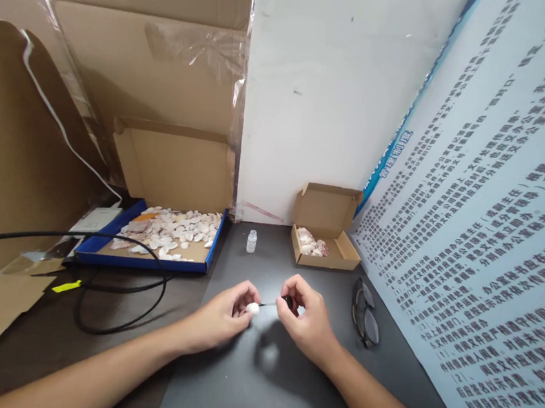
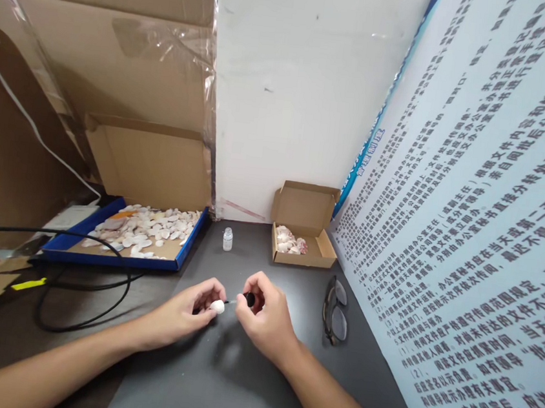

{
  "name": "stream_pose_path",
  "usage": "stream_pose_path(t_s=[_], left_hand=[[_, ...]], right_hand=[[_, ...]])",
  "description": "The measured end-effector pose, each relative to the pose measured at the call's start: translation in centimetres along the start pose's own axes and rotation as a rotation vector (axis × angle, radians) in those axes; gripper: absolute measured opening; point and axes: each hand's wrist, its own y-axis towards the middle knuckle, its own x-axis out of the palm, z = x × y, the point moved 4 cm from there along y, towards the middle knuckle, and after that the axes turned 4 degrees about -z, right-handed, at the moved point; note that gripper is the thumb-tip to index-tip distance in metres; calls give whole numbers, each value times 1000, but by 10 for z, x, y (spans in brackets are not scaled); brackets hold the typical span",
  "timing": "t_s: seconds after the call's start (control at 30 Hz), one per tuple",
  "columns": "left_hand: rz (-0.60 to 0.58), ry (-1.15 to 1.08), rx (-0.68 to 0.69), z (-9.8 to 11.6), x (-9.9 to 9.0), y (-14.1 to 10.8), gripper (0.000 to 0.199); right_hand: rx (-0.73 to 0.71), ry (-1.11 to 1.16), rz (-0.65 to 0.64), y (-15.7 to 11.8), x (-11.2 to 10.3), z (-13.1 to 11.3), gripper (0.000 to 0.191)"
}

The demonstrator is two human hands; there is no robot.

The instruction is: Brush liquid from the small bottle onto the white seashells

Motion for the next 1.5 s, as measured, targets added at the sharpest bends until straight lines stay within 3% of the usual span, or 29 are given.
stream_pose_path(t_s=[0.17, 0.43, 0.6, 0.77, 0.93, 1.5], left_hand=[[-13, 23, 14, -1, -1, 0, 18], [-43, -7, 23, 8, 1, -5, 13], [-86, -136, 46, 6, 1, -3, 18], [-83, -261, -83, 1, -1, -1, 27], [-18, -403, -188, -1, -4, -2, 21], [22, -635, -239, 5, -9, -5, 30]], right_hand=[[-13, 30, -87, -1, 4, -3, 10], [-1, 10, -85, 0, 4, -3, 9], [-14, 17, -68, 0, 3, -2, 8], [-17, -1, -19, 0, 3, 1, 9], [-17, 9, -6, 0, 1, 0, 10], [-12, 96, 33, 1, -3, -4, 10]])
